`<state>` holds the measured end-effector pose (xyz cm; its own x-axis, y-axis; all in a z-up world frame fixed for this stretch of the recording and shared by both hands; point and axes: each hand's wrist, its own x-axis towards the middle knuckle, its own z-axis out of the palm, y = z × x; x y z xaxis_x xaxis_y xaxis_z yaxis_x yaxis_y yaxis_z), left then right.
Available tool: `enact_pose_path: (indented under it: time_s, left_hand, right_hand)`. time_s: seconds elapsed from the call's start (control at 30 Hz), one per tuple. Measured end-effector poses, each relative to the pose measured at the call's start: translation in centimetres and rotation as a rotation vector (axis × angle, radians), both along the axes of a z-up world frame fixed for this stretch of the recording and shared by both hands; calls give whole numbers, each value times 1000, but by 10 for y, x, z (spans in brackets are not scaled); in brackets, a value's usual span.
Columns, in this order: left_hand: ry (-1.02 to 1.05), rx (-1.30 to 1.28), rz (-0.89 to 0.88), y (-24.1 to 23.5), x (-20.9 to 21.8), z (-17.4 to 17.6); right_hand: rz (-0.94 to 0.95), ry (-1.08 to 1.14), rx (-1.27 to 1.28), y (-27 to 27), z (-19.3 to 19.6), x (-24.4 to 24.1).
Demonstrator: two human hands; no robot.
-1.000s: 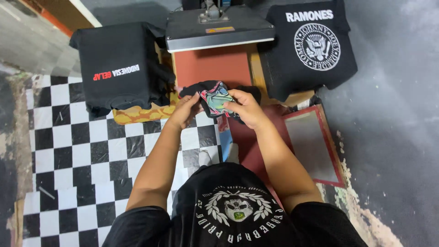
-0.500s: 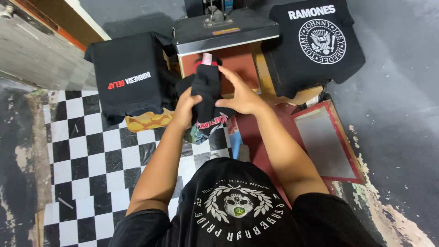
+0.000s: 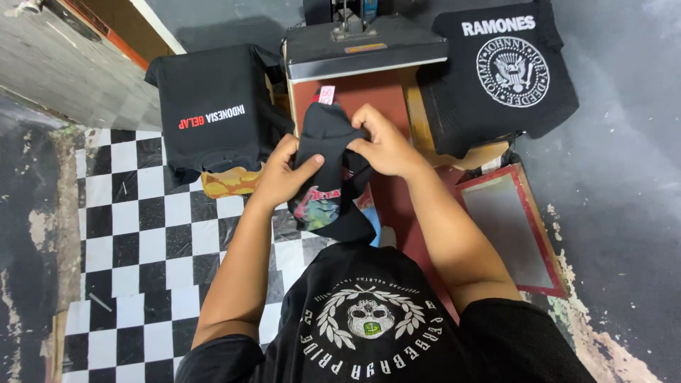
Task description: Applying heat transfers to black t-shirts using a commercial heat press machine.
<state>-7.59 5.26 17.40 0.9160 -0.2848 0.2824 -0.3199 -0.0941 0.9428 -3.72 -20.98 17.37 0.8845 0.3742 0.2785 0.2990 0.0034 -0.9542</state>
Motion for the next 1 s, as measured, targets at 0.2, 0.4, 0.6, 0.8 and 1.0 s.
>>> enact_pose_path:
  time_s: [0.2, 0.4, 0.6, 0.8, 1.0]
  left_hand:
    - [-366, 222, 95, -31, -12, 79]
    - [91, -111, -61, -89, 9, 31]
    - [-70, -90, 212, -144, 17, 34]
    - [-116, -93, 156, -166, 14, 64]
    - [-176, 225, 72, -161, 16, 23]
  right_hand:
    - [42, 64, 47, -16, 38, -14]
    - [-108, -156, 26, -63, 54, -4]
    - [-268, -195, -10, -114, 44, 2]
    - [-188, -159, -318, -136, 34, 10]
    - [-217, -200, -168, -131, 44, 16]
